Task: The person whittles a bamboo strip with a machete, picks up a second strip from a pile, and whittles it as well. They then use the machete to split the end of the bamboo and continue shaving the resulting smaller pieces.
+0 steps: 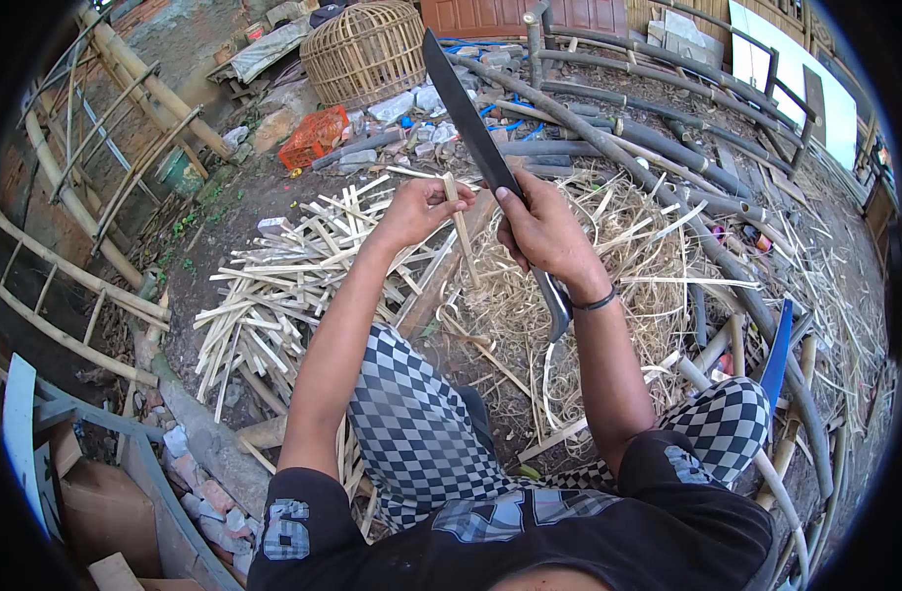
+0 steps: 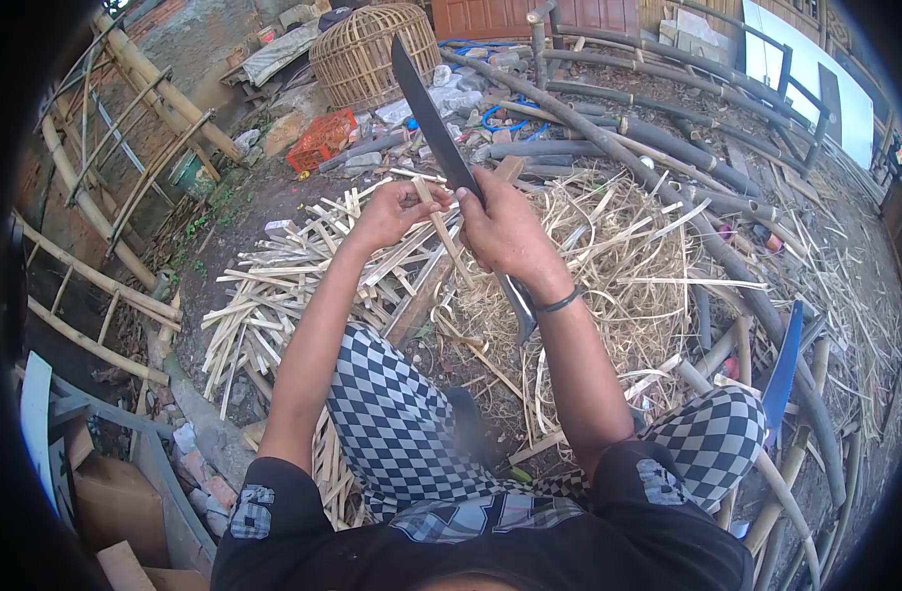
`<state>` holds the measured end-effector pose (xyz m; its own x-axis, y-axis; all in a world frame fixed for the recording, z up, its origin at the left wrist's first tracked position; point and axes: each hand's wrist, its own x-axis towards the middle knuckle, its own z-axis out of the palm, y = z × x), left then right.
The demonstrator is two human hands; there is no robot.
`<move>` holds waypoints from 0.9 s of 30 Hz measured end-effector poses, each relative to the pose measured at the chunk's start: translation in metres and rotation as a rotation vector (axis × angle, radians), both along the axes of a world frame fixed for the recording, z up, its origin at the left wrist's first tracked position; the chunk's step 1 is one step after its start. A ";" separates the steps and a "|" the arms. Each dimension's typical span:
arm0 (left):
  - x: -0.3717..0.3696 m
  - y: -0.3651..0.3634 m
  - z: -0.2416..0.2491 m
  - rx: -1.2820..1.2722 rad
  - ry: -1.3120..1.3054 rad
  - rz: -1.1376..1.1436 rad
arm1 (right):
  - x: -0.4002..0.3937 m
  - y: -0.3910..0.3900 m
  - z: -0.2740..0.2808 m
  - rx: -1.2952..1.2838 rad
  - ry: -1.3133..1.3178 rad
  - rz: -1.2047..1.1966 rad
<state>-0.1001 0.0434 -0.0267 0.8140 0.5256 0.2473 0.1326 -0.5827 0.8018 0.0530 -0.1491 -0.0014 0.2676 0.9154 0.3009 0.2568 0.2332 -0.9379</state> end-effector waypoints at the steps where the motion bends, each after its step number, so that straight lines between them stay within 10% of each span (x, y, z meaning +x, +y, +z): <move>1: 0.000 -0.001 0.001 0.003 0.020 -0.008 | -0.001 0.002 -0.001 0.031 -0.040 -0.028; 27: 0.006 -0.028 0.019 0.170 0.201 0.059 | -0.027 0.020 -0.020 0.176 -0.332 -0.262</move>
<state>-0.0942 0.0158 -0.0076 0.8249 0.5382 0.1726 0.3171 -0.6935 0.6469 0.0260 -0.1287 -0.0212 0.3461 0.7568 0.5545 0.6088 0.2686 -0.7465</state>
